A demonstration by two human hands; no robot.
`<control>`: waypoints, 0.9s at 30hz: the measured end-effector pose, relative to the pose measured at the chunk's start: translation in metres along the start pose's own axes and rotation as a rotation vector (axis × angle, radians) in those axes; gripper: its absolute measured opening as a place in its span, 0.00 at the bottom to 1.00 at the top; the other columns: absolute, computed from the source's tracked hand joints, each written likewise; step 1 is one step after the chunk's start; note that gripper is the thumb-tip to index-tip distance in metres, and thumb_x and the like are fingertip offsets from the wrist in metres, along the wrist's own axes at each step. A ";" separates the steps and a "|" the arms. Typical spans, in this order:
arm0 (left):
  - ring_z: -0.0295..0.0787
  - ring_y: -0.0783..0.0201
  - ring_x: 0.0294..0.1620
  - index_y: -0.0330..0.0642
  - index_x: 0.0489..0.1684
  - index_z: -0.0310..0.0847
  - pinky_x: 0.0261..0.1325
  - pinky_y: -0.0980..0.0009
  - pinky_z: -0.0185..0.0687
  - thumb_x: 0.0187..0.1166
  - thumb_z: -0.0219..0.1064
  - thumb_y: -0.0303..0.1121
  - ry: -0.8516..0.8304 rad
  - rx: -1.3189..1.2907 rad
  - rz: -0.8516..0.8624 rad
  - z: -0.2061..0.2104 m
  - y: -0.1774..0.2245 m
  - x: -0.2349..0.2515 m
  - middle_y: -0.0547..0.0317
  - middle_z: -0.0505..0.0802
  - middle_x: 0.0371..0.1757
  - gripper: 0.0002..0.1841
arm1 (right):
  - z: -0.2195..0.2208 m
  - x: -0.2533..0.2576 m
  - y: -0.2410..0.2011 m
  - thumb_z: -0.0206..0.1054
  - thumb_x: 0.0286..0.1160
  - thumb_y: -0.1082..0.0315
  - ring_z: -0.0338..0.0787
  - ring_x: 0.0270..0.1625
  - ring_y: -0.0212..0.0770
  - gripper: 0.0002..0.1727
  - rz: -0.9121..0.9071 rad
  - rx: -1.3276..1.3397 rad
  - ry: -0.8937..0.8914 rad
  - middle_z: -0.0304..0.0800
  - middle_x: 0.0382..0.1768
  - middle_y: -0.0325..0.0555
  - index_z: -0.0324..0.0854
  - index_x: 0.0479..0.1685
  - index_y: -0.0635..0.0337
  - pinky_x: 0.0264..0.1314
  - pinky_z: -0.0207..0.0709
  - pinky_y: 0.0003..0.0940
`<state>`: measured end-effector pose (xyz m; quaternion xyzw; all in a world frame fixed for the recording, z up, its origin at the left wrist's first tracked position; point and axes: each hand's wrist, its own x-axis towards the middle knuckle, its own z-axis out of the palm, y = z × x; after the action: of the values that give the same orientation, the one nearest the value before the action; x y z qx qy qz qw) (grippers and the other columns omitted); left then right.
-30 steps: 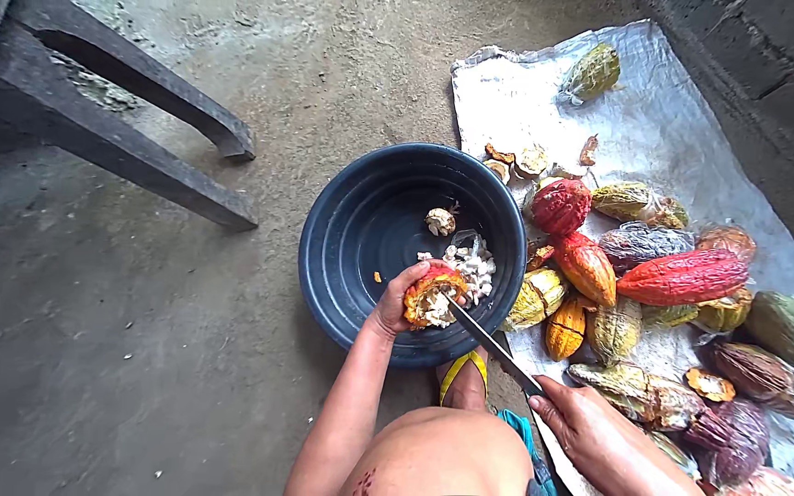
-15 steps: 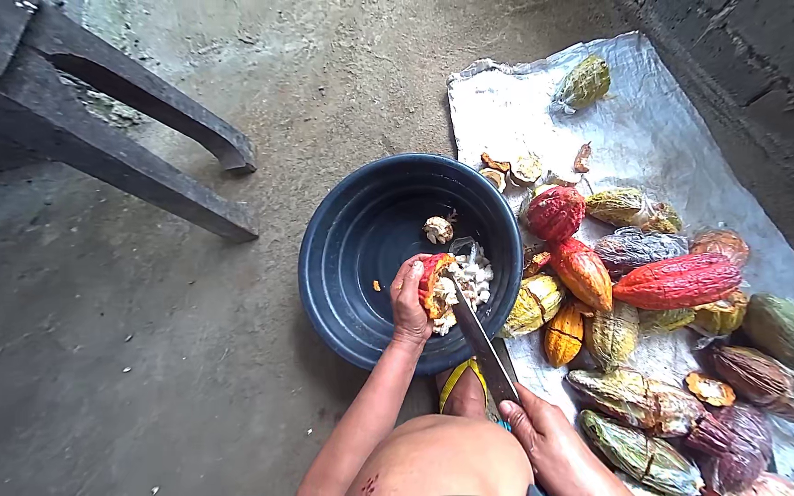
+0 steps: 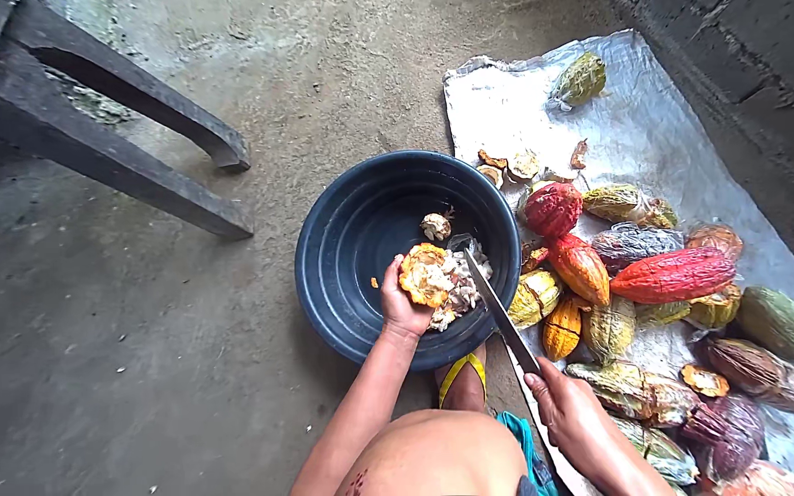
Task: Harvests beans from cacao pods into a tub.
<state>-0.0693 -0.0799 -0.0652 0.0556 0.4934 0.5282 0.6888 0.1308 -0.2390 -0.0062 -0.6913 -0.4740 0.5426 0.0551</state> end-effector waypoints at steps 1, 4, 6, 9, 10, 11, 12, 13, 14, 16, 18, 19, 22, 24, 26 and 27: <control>0.90 0.47 0.54 0.46 0.62 0.74 0.54 0.44 0.86 0.90 0.34 0.57 0.008 -0.053 -0.047 -0.003 0.000 0.003 0.46 0.90 0.52 0.29 | -0.004 -0.003 -0.003 0.47 0.94 0.50 0.85 0.21 0.41 0.23 -0.014 0.020 -0.027 0.81 0.21 0.41 0.78 0.68 0.54 0.31 0.83 0.42; 0.89 0.43 0.58 0.47 0.69 0.71 0.55 0.42 0.85 0.87 0.29 0.63 0.029 -0.160 -0.089 -0.004 -0.002 0.009 0.43 0.89 0.59 0.35 | -0.014 -0.007 -0.015 0.47 0.95 0.52 0.84 0.18 0.37 0.19 0.011 0.149 -0.184 0.80 0.20 0.39 0.76 0.64 0.54 0.27 0.84 0.36; 0.88 0.49 0.57 0.50 0.65 0.73 0.53 0.46 0.85 0.87 0.30 0.62 0.021 -0.167 -0.031 -0.007 -0.006 0.011 0.48 0.89 0.56 0.33 | -0.015 -0.008 -0.019 0.46 0.95 0.53 0.84 0.17 0.35 0.18 0.044 0.235 -0.283 0.80 0.20 0.38 0.74 0.62 0.53 0.24 0.83 0.32; 0.91 0.56 0.51 0.48 0.57 0.76 0.51 0.55 0.89 0.90 0.33 0.56 -0.012 -0.078 0.100 -0.012 -0.012 0.012 0.52 0.91 0.49 0.28 | -0.012 -0.008 -0.019 0.45 0.95 0.53 0.83 0.16 0.35 0.17 0.066 0.291 -0.337 0.80 0.20 0.38 0.74 0.60 0.52 0.22 0.82 0.32; 0.91 0.56 0.50 0.48 0.56 0.76 0.52 0.54 0.88 0.91 0.33 0.54 -0.029 -0.063 0.128 -0.012 -0.013 0.012 0.53 0.91 0.48 0.27 | -0.011 -0.007 -0.019 0.45 0.95 0.53 0.83 0.16 0.35 0.17 0.070 0.307 -0.348 0.80 0.19 0.38 0.74 0.60 0.51 0.22 0.82 0.32; 0.91 0.57 0.51 0.48 0.57 0.76 0.53 0.54 0.88 0.91 0.32 0.53 -0.053 -0.048 0.151 -0.012 -0.015 0.011 0.53 0.91 0.48 0.27 | -0.011 -0.005 -0.018 0.45 0.95 0.53 0.83 0.15 0.35 0.16 0.076 0.324 -0.362 0.80 0.19 0.38 0.74 0.59 0.51 0.22 0.82 0.32; 0.91 0.59 0.50 0.49 0.58 0.77 0.52 0.56 0.89 0.91 0.31 0.51 -0.067 -0.023 0.173 -0.011 -0.017 0.010 0.55 0.92 0.48 0.27 | -0.010 -0.004 -0.018 0.45 0.96 0.53 0.83 0.15 0.35 0.16 0.082 0.339 -0.372 0.79 0.19 0.38 0.74 0.59 0.51 0.21 0.82 0.32; 0.91 0.61 0.49 0.49 0.58 0.77 0.51 0.59 0.89 0.91 0.30 0.49 -0.082 0.005 0.190 -0.010 -0.020 0.009 0.56 0.92 0.47 0.27 | -0.010 -0.002 -0.017 0.45 0.96 0.53 0.83 0.15 0.35 0.17 0.084 0.348 -0.375 0.79 0.19 0.38 0.74 0.59 0.51 0.21 0.82 0.32; 0.92 0.63 0.49 0.49 0.59 0.78 0.50 0.62 0.89 0.91 0.29 0.47 -0.102 0.037 0.203 -0.009 -0.022 0.008 0.58 0.92 0.47 0.27 | -0.009 0.001 -0.016 0.44 0.96 0.53 0.83 0.15 0.35 0.17 0.082 0.340 -0.365 0.79 0.19 0.38 0.73 0.59 0.51 0.22 0.83 0.32; 0.92 0.66 0.47 0.48 0.59 0.78 0.49 0.66 0.89 0.91 0.28 0.43 -0.128 0.114 0.218 -0.008 -0.027 0.005 0.60 0.93 0.46 0.27 | -0.008 0.005 -0.015 0.45 0.96 0.53 0.85 0.19 0.38 0.19 0.055 0.147 -0.277 0.81 0.21 0.41 0.75 0.63 0.53 0.26 0.84 0.35; 0.91 0.68 0.47 0.46 0.60 0.78 0.50 0.67 0.88 0.91 0.30 0.40 -0.105 0.218 0.225 -0.008 -0.025 0.006 0.60 0.92 0.45 0.25 | -0.008 0.007 -0.023 0.47 0.95 0.53 0.92 0.41 0.55 0.23 0.083 -0.219 -0.177 0.89 0.36 0.55 0.75 0.73 0.55 0.47 0.83 0.52; 0.91 0.67 0.47 0.45 0.61 0.77 0.50 0.66 0.88 0.92 0.32 0.40 -0.091 0.273 0.205 -0.009 -0.023 0.006 0.59 0.92 0.46 0.24 | -0.006 0.009 -0.025 0.45 0.95 0.51 0.93 0.51 0.60 0.24 0.132 -0.364 -0.167 0.92 0.45 0.58 0.73 0.78 0.52 0.54 0.82 0.57; 0.91 0.58 0.46 0.46 0.58 0.77 0.50 0.55 0.87 0.94 0.36 0.48 -0.028 0.257 -0.003 -0.006 -0.012 0.008 0.54 0.91 0.45 0.23 | -0.003 0.009 -0.023 0.43 0.96 0.49 0.92 0.57 0.60 0.26 0.195 -0.499 -0.154 0.92 0.52 0.57 0.69 0.83 0.48 0.57 0.82 0.57; 0.91 0.51 0.48 0.46 0.57 0.76 0.51 0.48 0.87 0.91 0.34 0.54 -0.026 0.134 -0.128 -0.011 -0.006 0.006 0.49 0.91 0.47 0.27 | -0.001 0.008 -0.019 0.44 0.96 0.50 0.93 0.55 0.59 0.26 0.177 -0.404 -0.130 0.92 0.48 0.57 0.71 0.81 0.50 0.56 0.82 0.56; 0.92 0.46 0.50 0.44 0.60 0.75 0.52 0.43 0.88 0.89 0.32 0.58 -0.048 0.010 -0.180 -0.011 -0.004 0.000 0.44 0.91 0.49 0.32 | -0.004 0.011 -0.012 0.45 0.96 0.51 0.92 0.51 0.58 0.25 0.145 -0.261 -0.111 0.91 0.43 0.56 0.73 0.77 0.54 0.55 0.81 0.56; 0.91 0.45 0.51 0.44 0.60 0.75 0.53 0.41 0.87 0.88 0.31 0.60 -0.064 -0.036 -0.195 -0.009 -0.003 -0.001 0.43 0.90 0.50 0.33 | -0.007 0.012 -0.009 0.45 0.95 0.51 0.92 0.47 0.56 0.24 0.129 -0.199 -0.112 0.90 0.40 0.55 0.74 0.76 0.55 0.53 0.81 0.55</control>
<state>-0.0744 -0.0862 -0.0708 0.0118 0.4647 0.4653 0.7532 0.1304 -0.2226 -0.0061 -0.6909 -0.4824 0.5332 -0.0751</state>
